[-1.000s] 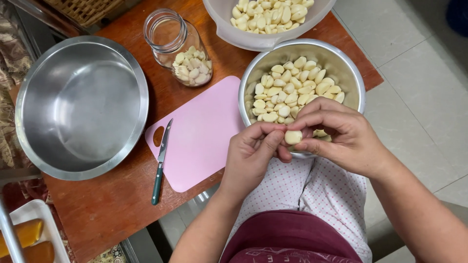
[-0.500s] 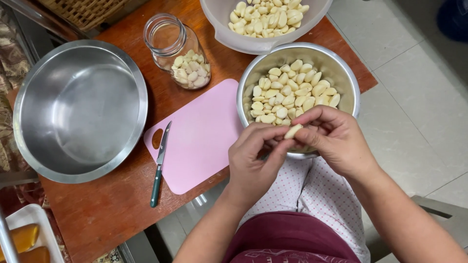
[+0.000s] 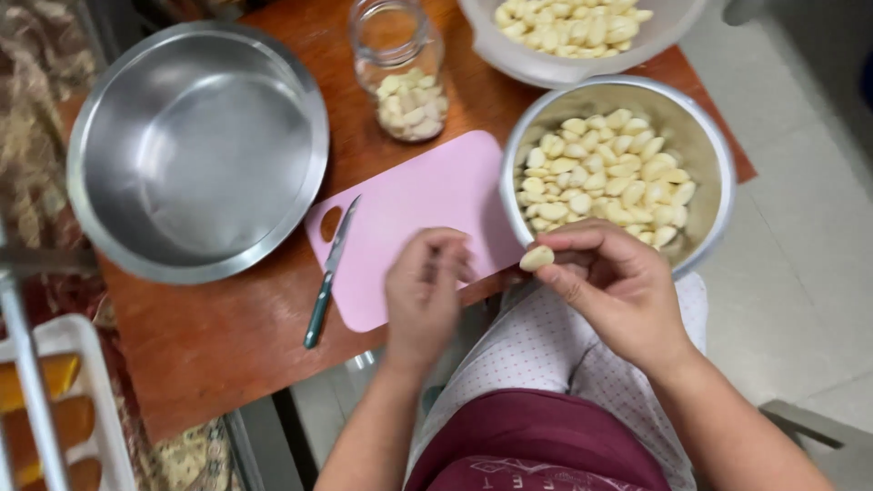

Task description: Sorting and trimming peeled garlic cloves using hands and a small knife

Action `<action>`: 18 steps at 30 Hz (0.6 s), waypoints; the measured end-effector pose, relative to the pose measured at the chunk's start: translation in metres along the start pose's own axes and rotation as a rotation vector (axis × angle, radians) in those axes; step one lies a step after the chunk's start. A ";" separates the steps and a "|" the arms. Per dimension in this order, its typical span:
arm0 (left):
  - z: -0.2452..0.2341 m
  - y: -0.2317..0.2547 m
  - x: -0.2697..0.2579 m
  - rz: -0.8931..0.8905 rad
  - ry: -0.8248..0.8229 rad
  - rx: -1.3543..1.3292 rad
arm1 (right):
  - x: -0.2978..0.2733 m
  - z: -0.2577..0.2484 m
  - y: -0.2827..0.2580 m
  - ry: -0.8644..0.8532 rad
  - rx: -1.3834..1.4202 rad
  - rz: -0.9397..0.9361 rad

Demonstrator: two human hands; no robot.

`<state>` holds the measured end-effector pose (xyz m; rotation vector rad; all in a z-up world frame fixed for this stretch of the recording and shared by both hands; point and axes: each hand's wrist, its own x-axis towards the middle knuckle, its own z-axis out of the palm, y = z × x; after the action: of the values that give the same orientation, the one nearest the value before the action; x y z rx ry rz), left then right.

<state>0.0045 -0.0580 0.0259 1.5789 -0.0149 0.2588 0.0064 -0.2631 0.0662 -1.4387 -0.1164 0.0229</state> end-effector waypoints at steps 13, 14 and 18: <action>-0.153 -0.084 -0.049 0.062 0.130 1.386 | 0.037 0.070 0.122 -0.306 -0.683 -0.192; -0.150 -0.085 -0.050 0.066 0.113 1.356 | 0.038 0.069 0.129 -0.277 -0.704 -0.215; -0.118 -0.049 -0.062 -0.152 -0.078 0.998 | 0.038 0.074 0.123 -0.234 -0.722 -0.226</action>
<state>-0.0654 0.0505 -0.0326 2.5663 0.2016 0.0731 0.0438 -0.1706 -0.0438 -2.1313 -0.5199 -0.0417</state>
